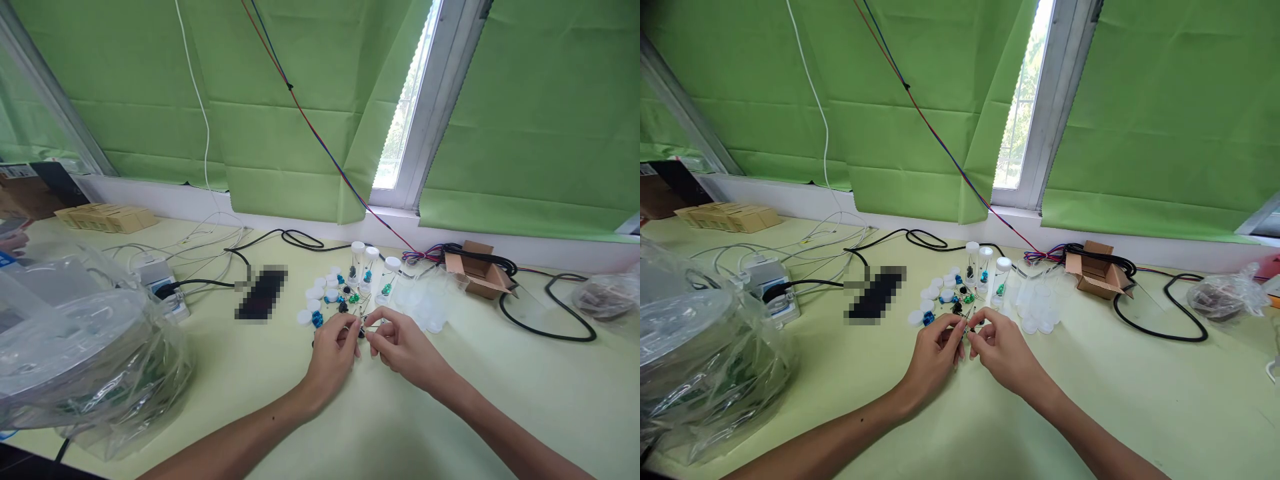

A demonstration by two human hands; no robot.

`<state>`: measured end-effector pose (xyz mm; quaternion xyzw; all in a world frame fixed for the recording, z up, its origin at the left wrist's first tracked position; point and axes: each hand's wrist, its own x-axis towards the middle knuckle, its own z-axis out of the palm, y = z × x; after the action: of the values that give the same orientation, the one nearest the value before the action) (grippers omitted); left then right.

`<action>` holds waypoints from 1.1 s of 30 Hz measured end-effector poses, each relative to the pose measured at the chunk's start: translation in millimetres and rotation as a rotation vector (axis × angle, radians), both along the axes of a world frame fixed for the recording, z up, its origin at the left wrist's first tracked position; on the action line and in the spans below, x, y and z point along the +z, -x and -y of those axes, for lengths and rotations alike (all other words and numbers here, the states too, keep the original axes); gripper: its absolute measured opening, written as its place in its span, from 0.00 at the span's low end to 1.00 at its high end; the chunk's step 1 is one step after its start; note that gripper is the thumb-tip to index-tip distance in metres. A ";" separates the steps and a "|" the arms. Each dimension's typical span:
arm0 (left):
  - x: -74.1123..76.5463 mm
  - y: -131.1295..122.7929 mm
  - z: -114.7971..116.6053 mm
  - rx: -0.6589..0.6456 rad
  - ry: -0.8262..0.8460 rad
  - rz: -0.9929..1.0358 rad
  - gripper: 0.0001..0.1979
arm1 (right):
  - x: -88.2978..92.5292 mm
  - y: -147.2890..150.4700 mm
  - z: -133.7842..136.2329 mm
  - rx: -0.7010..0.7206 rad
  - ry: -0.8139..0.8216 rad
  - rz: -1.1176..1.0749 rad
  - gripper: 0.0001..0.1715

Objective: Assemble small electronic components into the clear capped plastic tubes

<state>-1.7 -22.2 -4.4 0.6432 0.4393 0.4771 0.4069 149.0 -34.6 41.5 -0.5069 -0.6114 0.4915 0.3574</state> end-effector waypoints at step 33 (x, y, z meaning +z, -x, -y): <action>-3.5 -1.2 -7.2 -0.041 0.114 0.227 0.15 | -5.9 1.4 -3.7 0.121 -0.120 -0.255 0.13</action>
<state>-0.5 -15.0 -8.0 0.5699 0.4036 0.5127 0.4994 147.6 -31.0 35.6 -0.3805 -0.6186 0.5352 0.4315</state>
